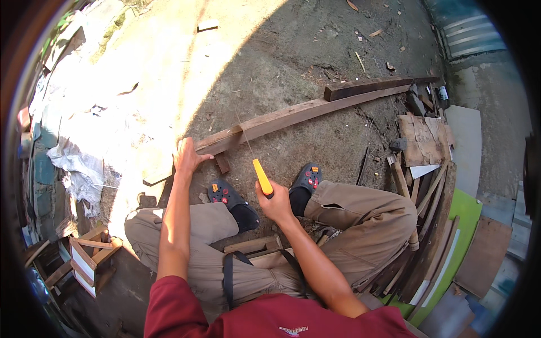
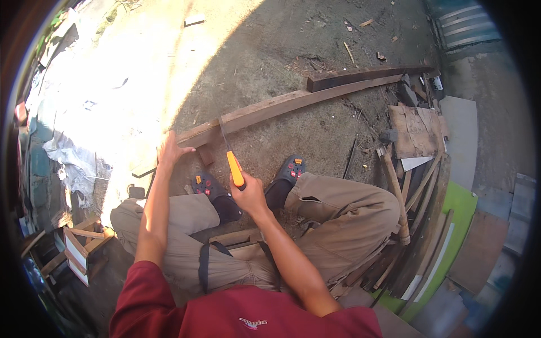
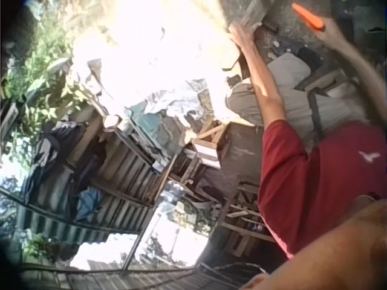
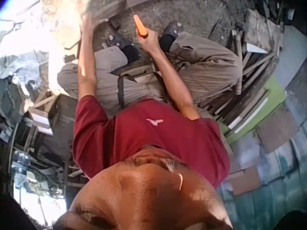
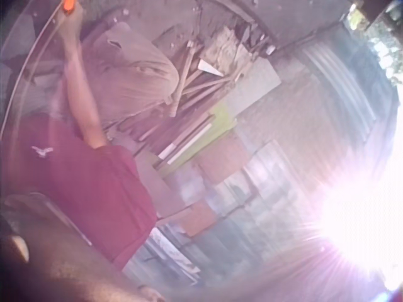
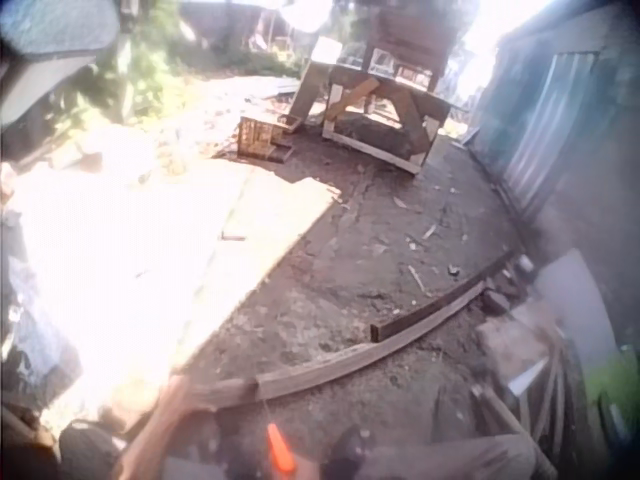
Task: The person sits on the ground and uses a hand saw to cut a long wooden plank. They hold the plank with one hand and saw with the other, making several cuts along its length. The plank is repositioned between cuts, and the saw is set down briefly before resuming.
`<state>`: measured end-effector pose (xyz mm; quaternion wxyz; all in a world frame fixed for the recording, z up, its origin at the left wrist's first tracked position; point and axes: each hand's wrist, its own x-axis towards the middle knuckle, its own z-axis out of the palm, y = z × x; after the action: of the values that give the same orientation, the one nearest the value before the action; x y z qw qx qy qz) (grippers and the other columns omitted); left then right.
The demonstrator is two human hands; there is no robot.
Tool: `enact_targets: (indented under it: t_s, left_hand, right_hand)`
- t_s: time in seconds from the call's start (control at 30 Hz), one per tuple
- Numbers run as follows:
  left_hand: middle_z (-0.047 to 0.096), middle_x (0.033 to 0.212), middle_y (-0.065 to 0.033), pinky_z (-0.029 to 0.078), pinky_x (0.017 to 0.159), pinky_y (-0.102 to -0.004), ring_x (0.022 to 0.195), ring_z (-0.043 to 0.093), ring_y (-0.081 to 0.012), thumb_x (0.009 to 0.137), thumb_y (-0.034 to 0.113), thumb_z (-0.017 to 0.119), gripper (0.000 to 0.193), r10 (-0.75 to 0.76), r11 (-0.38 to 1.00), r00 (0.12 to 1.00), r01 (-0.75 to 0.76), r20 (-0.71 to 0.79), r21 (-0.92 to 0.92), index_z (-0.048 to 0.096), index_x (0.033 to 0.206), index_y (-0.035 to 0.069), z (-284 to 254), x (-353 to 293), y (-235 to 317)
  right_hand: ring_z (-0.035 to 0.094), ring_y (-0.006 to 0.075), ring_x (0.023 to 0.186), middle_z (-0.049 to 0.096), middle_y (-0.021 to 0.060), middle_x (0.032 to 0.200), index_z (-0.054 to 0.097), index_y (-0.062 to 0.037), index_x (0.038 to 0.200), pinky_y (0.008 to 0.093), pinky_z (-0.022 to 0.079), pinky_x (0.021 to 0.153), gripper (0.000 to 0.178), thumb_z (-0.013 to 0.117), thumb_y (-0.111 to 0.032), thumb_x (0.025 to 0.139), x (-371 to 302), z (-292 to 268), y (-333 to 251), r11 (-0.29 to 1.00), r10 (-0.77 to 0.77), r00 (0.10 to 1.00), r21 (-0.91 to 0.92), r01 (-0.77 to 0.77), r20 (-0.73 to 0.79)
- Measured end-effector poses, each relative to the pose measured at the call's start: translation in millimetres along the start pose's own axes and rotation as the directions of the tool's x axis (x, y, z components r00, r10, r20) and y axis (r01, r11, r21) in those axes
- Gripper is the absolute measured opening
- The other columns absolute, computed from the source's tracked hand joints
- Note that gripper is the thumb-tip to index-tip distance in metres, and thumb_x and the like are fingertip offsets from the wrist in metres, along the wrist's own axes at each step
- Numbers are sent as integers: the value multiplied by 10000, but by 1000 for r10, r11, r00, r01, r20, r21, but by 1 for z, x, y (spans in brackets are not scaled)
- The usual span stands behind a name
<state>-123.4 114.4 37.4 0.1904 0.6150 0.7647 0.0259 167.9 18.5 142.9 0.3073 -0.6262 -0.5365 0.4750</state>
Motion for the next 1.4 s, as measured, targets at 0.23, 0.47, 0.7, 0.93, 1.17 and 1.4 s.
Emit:
enact_targets:
  t_s: [0.23, 0.47, 0.7, 0.93, 1.17, 1.4]
  left_hand:
    - [632, 1041, -106, 510, 851, -491, 1068, 607, -323, 562, 547, 915, 769, 100, 991, 989, -89, -113, 97, 548, 1027, 56, 37, -17, -21]
    - [606, 1035, -80, 427, 839, -437, 1051, 586, -282, 590, 490, 919, 699, 149, 978, 970, -115, -193, 177, 566, 1037, 84, 47, -34, -17]
    - [594, 1028, -72, 428, 831, -441, 1046, 579, -279, 585, 455, 931, 688, 163, 976, 970, -132, -181, 171, 561, 1040, 96, 54, -34, -15]
    - [585, 1043, -90, 458, 869, -472, 1062, 574, -305, 618, 389, 935, 670, 84, 990, 963, -51, -256, 130, 538, 1058, 78, 48, -18, -17]
    - [620, 1191, -75, 416, 943, -525, 1184, 568, -278, 696, 419, 896, 669, -6, 994, 997, 15, -76, 107, 555, 1168, 90, 49, -12, -8]
    - [704, 1118, -62, 381, 966, -520, 1154, 625, -258, 765, 439, 841, 518, 1, 998, 1000, -1, -8, 59, 663, 1155, 149, 37, -14, 0]
  right_hand:
    - [616, 330, 576, 595, 207, 662, 637, 40, 885, 391, 476, 589, 265, 679, -212, 956, -9, 5, 13, 997, -28, 999, -69, 26, -27]
    - [670, 436, 704, 619, 247, 700, 653, 42, 917, 415, 503, 612, 243, 695, -196, 926, -34, 6, 9, 997, 33, 998, -77, -28, 59]
    - [680, 457, 868, 682, 273, 828, 683, 15, 1012, 488, 541, 723, 238, 718, -141, 835, -42, 6, 22, 980, -15, 995, -196, 35, 102]
    - [680, 456, 797, 675, 259, 775, 683, 8, 1023, 492, 542, 713, 258, 720, -134, 811, -26, 4, 23, 977, 31, 989, -213, 1, 148]
    - [683, 452, 798, 671, 265, 768, 679, 5, 1026, 495, 545, 712, 276, 741, -142, 801, -30, 11, 35, 963, -132, 982, -216, 160, 138]
    - [431, 89, 589, 513, 57, 589, 599, 35, 785, 338, 399, 532, 275, 701, -154, 957, -32, 7, 19, 993, 19, 995, 117, -7, -96]
